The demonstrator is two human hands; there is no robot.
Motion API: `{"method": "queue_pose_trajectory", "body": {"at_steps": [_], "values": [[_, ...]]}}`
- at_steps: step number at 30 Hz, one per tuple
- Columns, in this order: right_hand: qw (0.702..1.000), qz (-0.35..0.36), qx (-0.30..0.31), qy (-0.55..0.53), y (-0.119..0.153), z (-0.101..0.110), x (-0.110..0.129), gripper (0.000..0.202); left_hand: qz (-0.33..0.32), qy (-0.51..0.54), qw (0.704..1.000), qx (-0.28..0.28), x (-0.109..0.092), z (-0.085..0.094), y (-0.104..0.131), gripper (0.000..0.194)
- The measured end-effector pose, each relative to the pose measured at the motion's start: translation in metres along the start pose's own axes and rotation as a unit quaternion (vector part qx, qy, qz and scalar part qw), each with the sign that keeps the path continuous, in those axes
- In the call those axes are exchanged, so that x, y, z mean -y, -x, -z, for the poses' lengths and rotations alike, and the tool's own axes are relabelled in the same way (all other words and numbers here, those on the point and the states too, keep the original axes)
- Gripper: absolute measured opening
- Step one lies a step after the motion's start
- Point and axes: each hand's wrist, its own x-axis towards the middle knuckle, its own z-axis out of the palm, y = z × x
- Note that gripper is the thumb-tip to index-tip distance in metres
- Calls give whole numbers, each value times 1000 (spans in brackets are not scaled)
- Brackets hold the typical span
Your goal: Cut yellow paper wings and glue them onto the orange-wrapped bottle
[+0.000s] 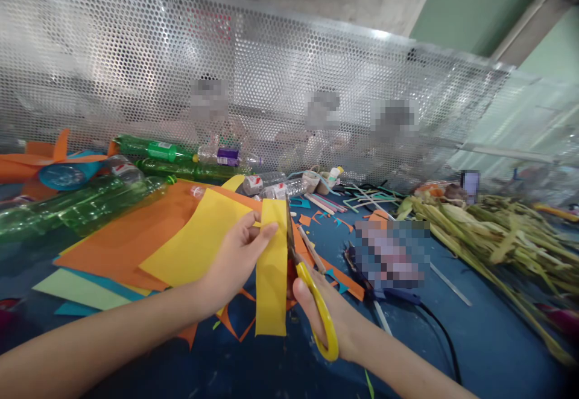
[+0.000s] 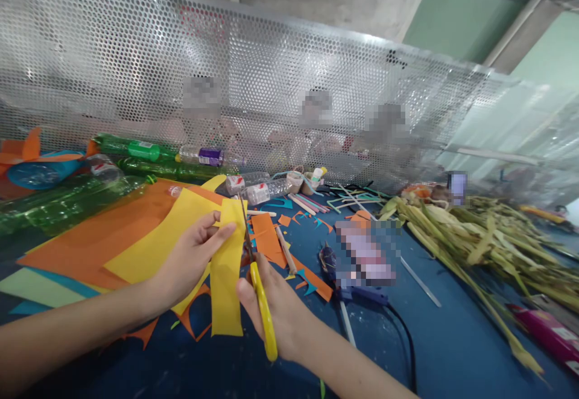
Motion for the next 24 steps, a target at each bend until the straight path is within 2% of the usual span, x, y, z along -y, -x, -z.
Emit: {"method": "queue_pose_trajectory", "body": {"at_steps": [14,24], "values": [[1000,23,-4,-4,-3,4,3,29,-7,-11,1000,-12,2,2,-1,20],[999,-6,-47,-5,-3,-3,-1,30,20,-5,1000,-9,1,0,1,18]]}}
